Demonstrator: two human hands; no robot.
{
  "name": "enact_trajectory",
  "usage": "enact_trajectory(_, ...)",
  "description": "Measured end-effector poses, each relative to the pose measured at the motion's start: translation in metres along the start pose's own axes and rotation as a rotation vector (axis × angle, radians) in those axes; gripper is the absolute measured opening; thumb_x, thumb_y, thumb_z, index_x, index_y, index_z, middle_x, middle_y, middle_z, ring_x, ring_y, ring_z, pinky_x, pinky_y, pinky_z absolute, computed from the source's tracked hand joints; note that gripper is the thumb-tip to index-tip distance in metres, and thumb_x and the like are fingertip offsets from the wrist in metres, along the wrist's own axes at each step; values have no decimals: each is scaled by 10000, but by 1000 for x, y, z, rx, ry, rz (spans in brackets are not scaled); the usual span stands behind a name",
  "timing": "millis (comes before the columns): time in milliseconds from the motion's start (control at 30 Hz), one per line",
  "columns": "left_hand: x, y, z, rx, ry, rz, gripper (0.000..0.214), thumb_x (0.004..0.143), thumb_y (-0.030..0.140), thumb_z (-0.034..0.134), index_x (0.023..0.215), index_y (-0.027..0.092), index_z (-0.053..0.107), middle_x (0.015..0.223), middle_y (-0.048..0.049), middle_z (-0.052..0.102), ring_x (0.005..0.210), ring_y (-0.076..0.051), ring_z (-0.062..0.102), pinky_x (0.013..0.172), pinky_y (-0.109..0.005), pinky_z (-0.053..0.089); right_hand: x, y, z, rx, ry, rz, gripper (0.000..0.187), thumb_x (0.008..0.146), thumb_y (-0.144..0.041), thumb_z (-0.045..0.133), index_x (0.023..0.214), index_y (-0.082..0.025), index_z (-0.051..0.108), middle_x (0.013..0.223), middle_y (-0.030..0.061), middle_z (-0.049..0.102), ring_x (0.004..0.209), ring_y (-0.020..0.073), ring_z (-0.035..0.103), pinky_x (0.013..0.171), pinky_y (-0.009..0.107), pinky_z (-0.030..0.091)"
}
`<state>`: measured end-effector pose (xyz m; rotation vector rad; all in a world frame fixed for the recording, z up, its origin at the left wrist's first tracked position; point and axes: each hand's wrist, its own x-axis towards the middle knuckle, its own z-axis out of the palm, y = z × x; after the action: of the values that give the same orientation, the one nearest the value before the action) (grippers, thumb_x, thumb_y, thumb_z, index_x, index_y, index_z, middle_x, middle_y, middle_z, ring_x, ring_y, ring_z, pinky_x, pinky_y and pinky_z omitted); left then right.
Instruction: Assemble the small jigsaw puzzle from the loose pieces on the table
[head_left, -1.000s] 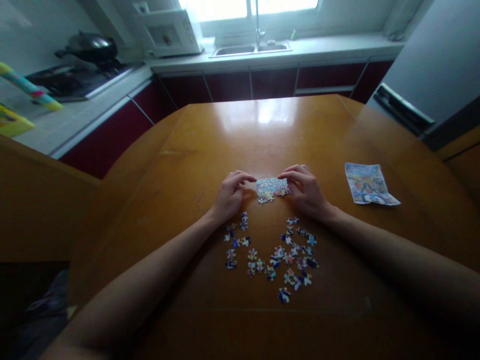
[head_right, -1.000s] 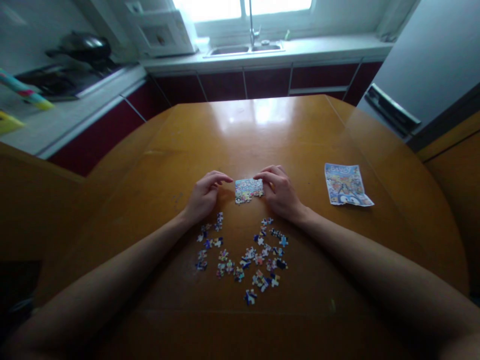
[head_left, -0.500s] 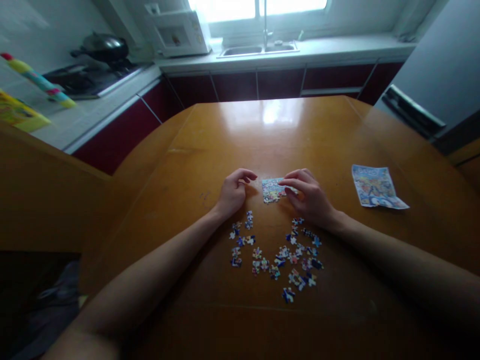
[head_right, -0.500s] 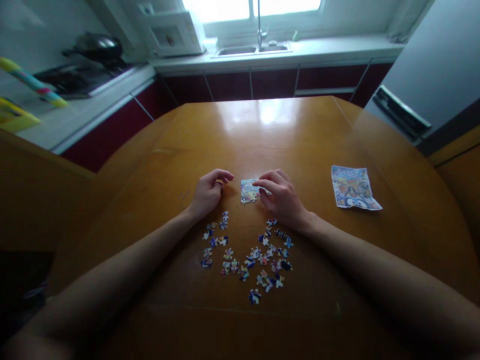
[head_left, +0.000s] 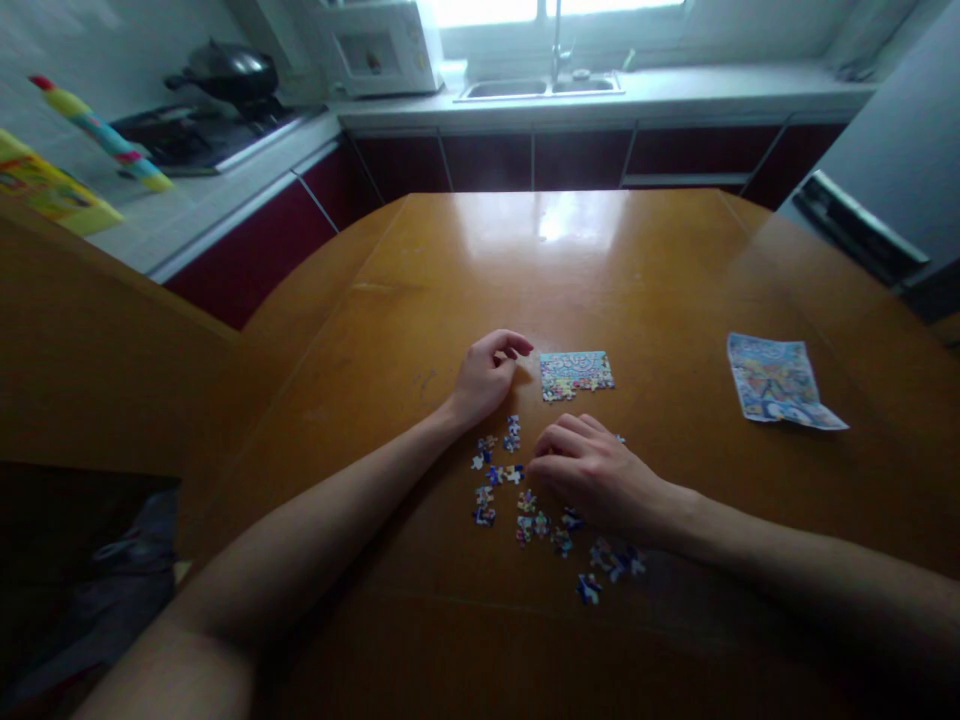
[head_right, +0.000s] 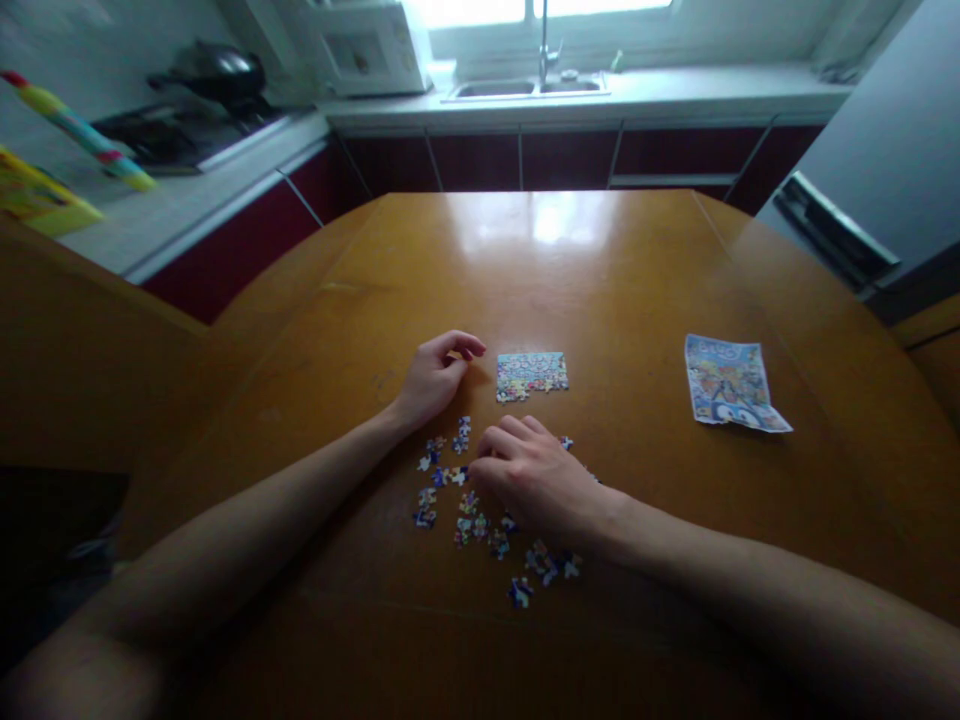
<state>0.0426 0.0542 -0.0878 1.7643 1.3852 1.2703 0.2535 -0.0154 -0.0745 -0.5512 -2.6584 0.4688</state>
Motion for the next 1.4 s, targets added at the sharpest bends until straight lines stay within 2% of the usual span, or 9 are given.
enact_trajectory(200,0,2,0,3,-5,9,280,741,34,461,860,163,679,878,-44,719,793,-143,625,706,-283,518,0,-1,-1,-33,22,36,138,963,-161,566,993,-221,686,983,57,659,872,201,497,784,363,378)
enact_trajectory(333,0,1,0,9,-12,6,276,757,36,464,867,162,683,872,-40,717,794,-141,627,715,-281,521,3,-6,-4,10,-60,-79,210,965,-176,587,1131,-264,680,1116,65,650,975,213,514,832,369,410)
enact_trajectory(467,0,0,0,9,-10,1,282,758,18,462,871,155,681,873,-42,714,798,-143,626,718,-280,517,7,-9,-8,14,-152,-151,141,963,-207,602,1060,-252,693,1084,64,658,1003,228,509,877,390,429)
enact_trajectory(667,0,1,0,-4,-12,-6,281,747,17,464,854,154,685,870,-39,717,796,-143,630,717,-276,510,8,-12,-14,-62,-240,-116,68,954,-142,569,968,-176,626,1033,85,634,943,234,487,865,385,441)
enact_trajectory(900,1,1,0,10,-19,4,270,754,23,470,850,158,684,866,-33,716,788,-142,628,700,-268,506,7,-12,-14,-96,-254,-145,75,960,-133,549,982,-182,600,960,65,627,879,224,478,805,369,428)
enact_trajectory(1067,1,-1,-1,22,-24,11,270,756,28,475,856,161,688,865,-35,714,796,-145,626,699,-272,505,6,-12,-13,-100,-247,-110,82,949,-116,545,928,-180,592,942,74,613,863,223,467,771,359,428)
enact_trajectory(1267,1,-1,-1,13,-31,2,279,738,31,480,850,169,695,852,-27,707,788,-140,621,699,-267,498,5,-15,-15,-112,-297,-77,104,967,-108,494,980,-158,583,953,94,607,871,230,462,799,372,437)
enact_trajectory(1400,0,-3,-1,16,-28,8,273,745,31,486,854,171,694,853,-26,708,777,-139,619,685,-267,495,5,-19,-19,-124,-313,-44,102,951,-92,500,950,-143,588,945,103,611,848,224,479,789,373,447)
